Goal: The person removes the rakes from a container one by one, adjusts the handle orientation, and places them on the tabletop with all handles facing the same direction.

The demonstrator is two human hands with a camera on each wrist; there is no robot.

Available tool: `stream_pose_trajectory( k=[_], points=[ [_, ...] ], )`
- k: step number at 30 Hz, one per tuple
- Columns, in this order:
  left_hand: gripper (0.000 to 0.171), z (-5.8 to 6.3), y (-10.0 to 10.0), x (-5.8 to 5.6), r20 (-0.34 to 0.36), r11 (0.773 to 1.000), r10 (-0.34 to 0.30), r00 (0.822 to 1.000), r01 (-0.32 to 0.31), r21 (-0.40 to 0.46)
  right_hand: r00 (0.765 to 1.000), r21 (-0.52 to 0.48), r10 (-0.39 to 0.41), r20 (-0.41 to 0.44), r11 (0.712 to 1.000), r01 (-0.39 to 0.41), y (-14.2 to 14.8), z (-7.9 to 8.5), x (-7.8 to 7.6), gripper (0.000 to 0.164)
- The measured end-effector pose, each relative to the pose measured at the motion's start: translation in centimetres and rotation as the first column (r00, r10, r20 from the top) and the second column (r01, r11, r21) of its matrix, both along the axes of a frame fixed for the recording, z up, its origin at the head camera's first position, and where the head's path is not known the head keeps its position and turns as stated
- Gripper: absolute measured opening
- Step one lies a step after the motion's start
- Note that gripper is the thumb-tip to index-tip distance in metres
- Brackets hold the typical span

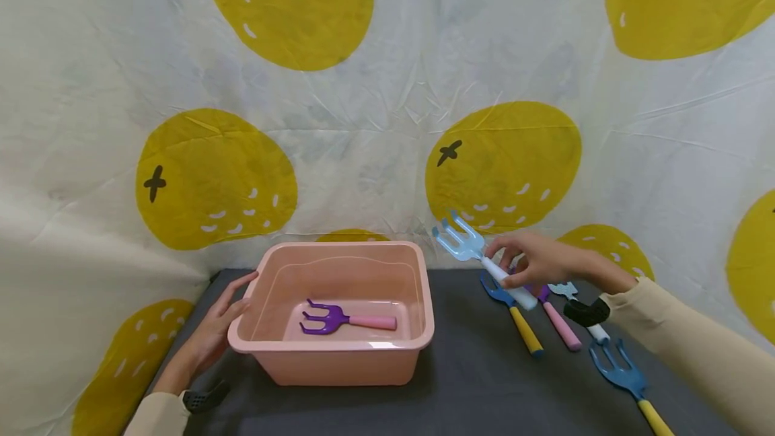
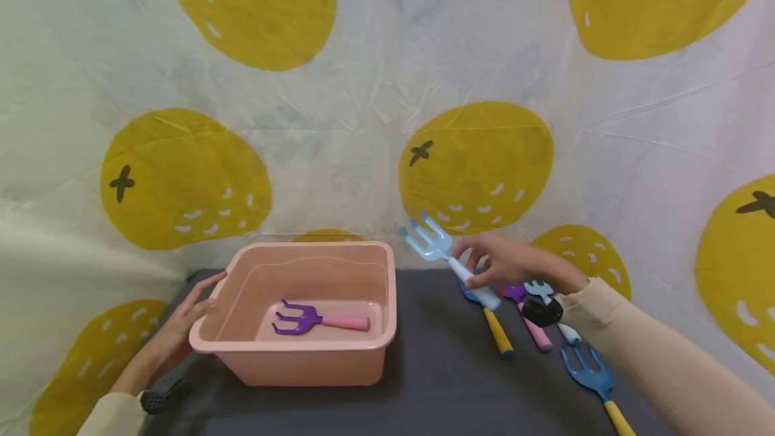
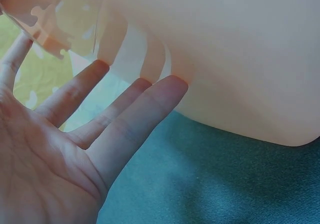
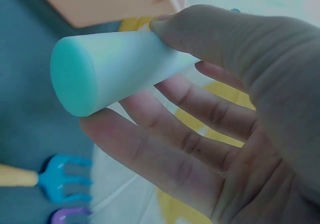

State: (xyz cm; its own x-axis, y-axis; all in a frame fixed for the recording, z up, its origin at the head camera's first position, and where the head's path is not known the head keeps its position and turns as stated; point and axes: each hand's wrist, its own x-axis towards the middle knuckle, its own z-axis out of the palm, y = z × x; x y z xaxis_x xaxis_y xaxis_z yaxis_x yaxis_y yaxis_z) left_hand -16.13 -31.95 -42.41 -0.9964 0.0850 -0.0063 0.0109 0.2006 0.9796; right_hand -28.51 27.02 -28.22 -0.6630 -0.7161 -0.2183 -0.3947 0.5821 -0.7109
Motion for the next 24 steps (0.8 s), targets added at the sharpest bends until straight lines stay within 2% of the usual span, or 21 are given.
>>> stream_pose_trajectory(
  k=[3,6,11,15,21,24],
  points=[
    [0.058,0.0,0.1,0.0,0.007,1.0,0.005,1.0,-0.005,-0.003,1.0,-0.051,-0.013,0.007,0.999,0.013,2.5,-1.4,0.7,0.05],
    [0.058,0.1,0.2,0.1,0.009,1.0,0.005,1.0,-0.005,-0.001,0.998,-0.088,-0.055,0.042,0.994,0.059,4.9,-2.8,1.7,0.049],
    [0.057,0.2,0.1,0.1,0.004,1.0,0.003,1.0,-0.003,-0.008,0.983,-0.112,-0.121,0.138,0.984,0.137,8.1,-5.2,3.1,0.049],
    [0.057,0.3,0.1,0.1,-0.004,1.0,-0.004,1.0,0.004,-0.009,0.973,-0.13,-0.151,0.172,0.976,0.174,10.2,-7.3,4.3,0.049],
    [0.056,0.2,0.1,0.0,-0.005,1.0,-0.009,1.0,0.009,-0.011,0.928,-0.118,-0.243,0.282,0.951,0.285,13.0,-10.1,6.7,0.05],
    [0.056,0.1,0.1,0.0,-0.008,1.0,-0.006,1.0,0.006,-0.003,0.907,-0.125,-0.26,0.332,0.941,0.316,14.3,-11.3,7.8,0.051]
  ],
)
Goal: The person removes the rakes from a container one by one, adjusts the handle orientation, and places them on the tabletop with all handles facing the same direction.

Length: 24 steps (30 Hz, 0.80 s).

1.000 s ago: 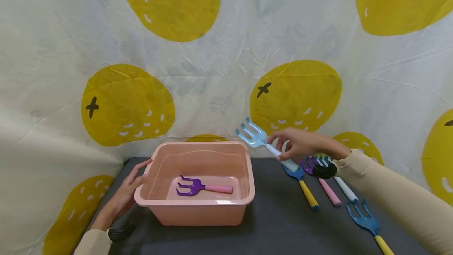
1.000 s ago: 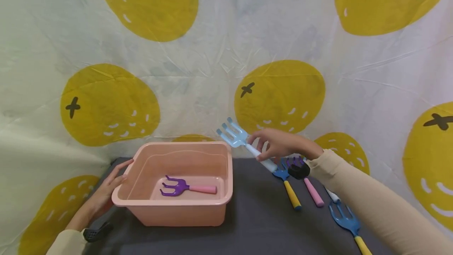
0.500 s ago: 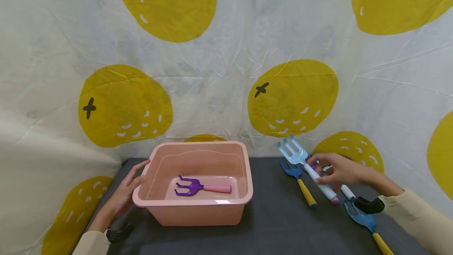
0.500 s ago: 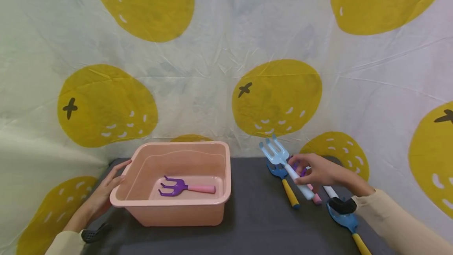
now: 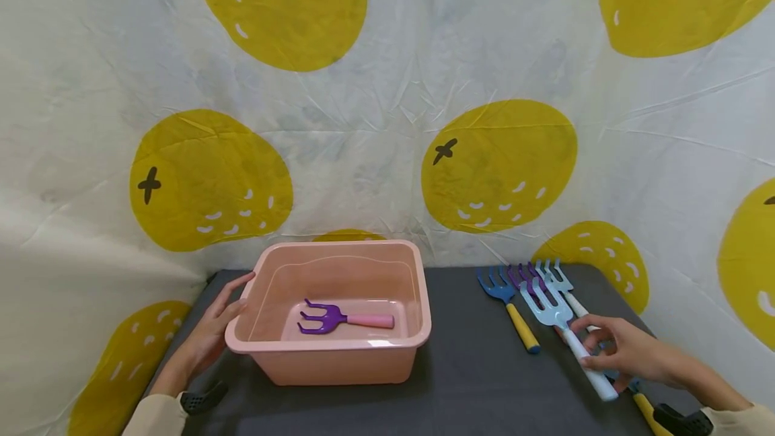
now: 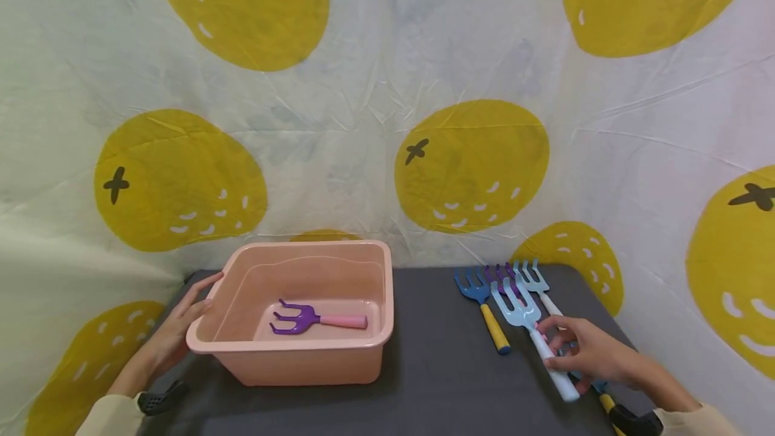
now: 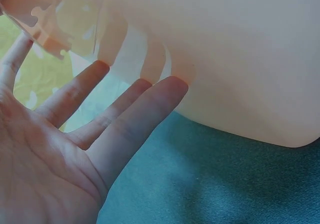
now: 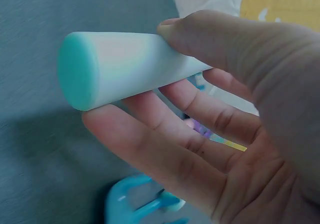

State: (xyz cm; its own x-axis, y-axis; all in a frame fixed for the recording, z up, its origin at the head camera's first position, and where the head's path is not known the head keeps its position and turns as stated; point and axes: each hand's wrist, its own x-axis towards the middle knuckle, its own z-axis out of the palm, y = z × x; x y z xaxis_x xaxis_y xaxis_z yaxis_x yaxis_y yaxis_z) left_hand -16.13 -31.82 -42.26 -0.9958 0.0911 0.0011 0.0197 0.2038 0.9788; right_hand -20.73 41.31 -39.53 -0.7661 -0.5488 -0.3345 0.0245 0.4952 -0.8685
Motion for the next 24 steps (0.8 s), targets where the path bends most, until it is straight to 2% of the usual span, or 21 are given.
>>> stream_pose_trajectory(
  k=[8,12,16,20,24],
  points=[
    [0.056,0.2,0.0,0.0,0.01,1.0,0.012,1.0,-0.012,0.004,0.995,0.017,-0.067,0.075,0.998,0.065,2.3,-3.1,3.0,0.054],
    [0.056,0.2,-0.1,0.0,0.008,1.0,0.01,1.0,-0.01,-0.01,0.993,-0.018,-0.06,0.103,0.998,0.063,2.9,-4.7,4.2,0.053],
    [0.056,0.2,-0.2,0.1,0.007,1.0,0.001,1.0,-0.001,-0.016,0.998,-0.019,-0.013,0.061,1.0,0.014,3.5,-5.9,4.6,0.045],
    [0.056,0.2,-0.1,0.1,0.011,1.0,-0.004,1.0,0.004,-0.017,0.998,-0.031,0.061,-0.016,0.998,-0.061,4.0,-6.5,4.9,0.038],
    [0.056,0.1,0.0,0.2,0.023,1.0,0.002,1.0,-0.002,-0.004,0.997,-0.048,0.072,-0.016,0.996,-0.073,4.2,-6.6,5.3,0.033]
  ],
)
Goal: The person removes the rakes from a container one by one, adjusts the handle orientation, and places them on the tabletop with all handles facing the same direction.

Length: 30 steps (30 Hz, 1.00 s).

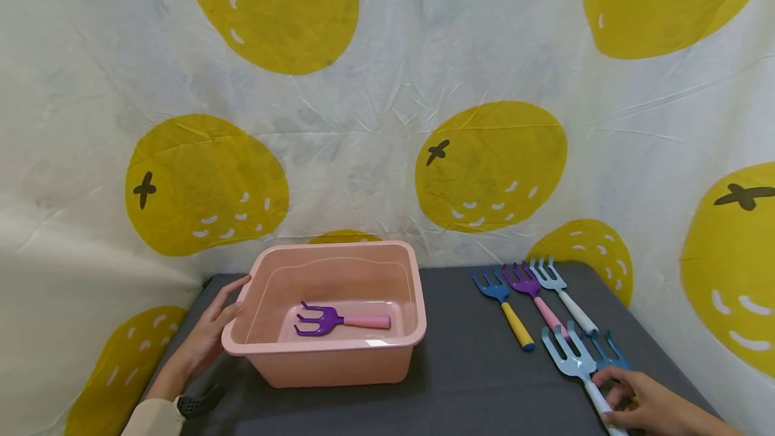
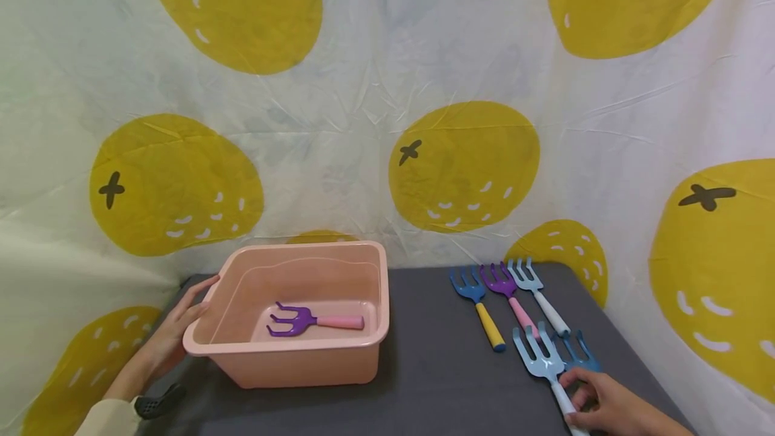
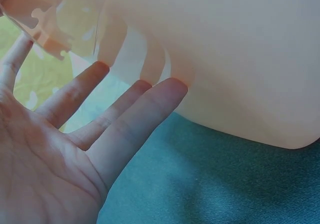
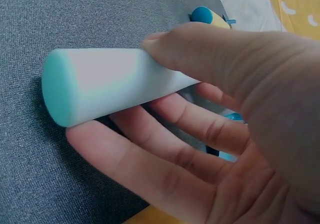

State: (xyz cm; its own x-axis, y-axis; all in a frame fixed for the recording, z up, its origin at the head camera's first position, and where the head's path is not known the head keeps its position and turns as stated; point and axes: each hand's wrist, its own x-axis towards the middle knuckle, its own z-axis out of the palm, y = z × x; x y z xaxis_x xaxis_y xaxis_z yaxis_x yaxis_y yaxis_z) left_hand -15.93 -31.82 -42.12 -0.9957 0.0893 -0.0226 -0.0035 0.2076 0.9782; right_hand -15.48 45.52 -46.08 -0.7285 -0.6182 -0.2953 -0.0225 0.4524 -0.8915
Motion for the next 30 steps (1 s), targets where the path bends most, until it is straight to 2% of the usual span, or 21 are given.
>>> stream_pose_trajectory(
  k=[10,17,24,30],
  points=[
    [0.056,0.04,0.1,0.07,0.0,1.0,0.004,1.0,-0.004,0.01,0.997,0.047,-0.036,0.062,0.998,0.033,-0.6,0.31,0.53,0.034],
    [0.056,-0.11,-0.11,-0.07,0.0,1.0,0.004,1.0,-0.004,0.008,1.0,0.082,0.0,0.0,0.997,0.0,-0.69,0.44,0.71,0.03],
    [0.056,-0.18,-0.13,-0.13,0.0,1.0,-0.002,1.0,0.002,0.007,0.998,0.093,-0.032,0.063,0.995,0.026,-0.65,0.39,0.72,0.028],
    [0.056,-0.22,-0.14,-0.15,0.0,1.0,0.003,1.0,-0.003,0.008,0.999,0.12,-0.035,0.04,0.992,0.03,-0.78,0.68,0.68,0.031]
  ],
)
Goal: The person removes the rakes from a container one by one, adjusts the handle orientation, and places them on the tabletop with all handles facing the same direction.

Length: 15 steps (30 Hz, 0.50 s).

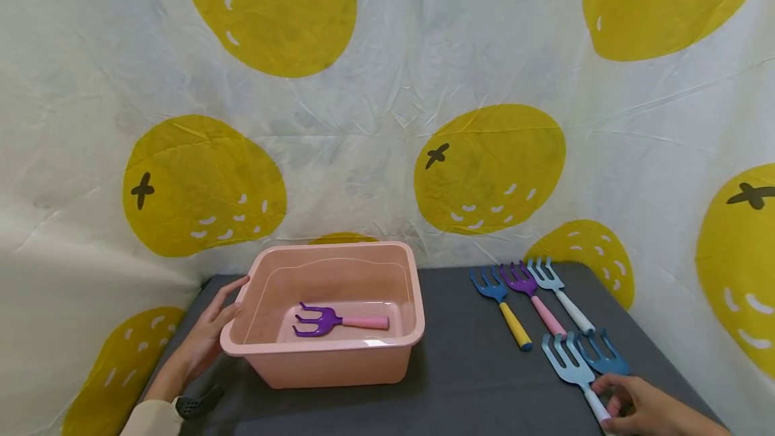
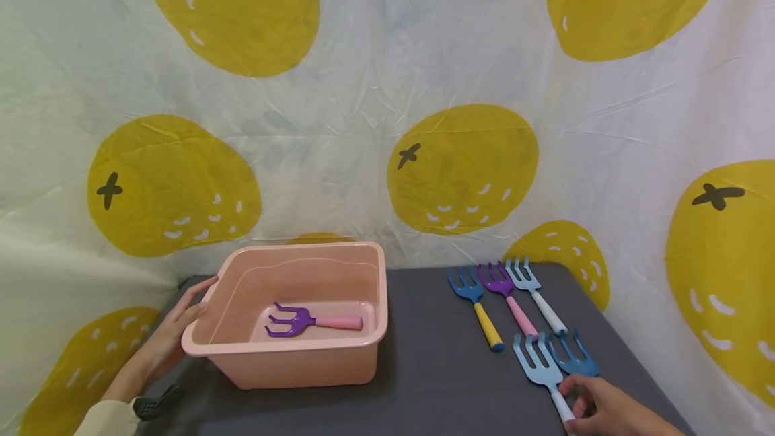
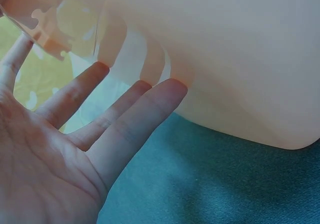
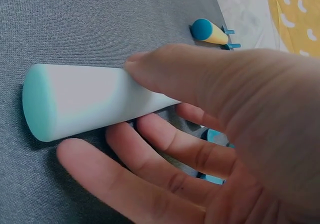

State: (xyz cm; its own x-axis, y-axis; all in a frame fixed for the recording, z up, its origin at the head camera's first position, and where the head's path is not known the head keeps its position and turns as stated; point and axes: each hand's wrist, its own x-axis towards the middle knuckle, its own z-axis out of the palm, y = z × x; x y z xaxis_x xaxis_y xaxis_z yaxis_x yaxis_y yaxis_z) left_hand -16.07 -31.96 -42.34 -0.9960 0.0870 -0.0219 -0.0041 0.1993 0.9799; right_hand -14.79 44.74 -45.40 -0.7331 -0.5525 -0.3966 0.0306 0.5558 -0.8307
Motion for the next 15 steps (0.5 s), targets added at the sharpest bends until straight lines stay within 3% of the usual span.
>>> stream_pose_trajectory(
  k=[4,10,15],
  points=[
    [0.055,0.0,0.0,0.0,0.0,1.0,0.0,1.0,0.0,0.012,0.999,0.048,-0.036,-0.008,0.998,0.037,-0.5,1.2,-0.2,0.041],
    [0.056,0.1,0.2,0.1,0.01,1.0,0.01,1.0,-0.01,0.018,0.995,-0.062,-0.1,-0.008,0.993,0.099,-1.7,3.8,-1.5,0.063],
    [0.056,0.1,0.2,0.1,0.006,1.0,0.008,1.0,-0.008,0.015,0.979,-0.14,-0.026,-0.202,0.99,-0.003,-3.5,5.7,-3.3,0.059]
  ],
)
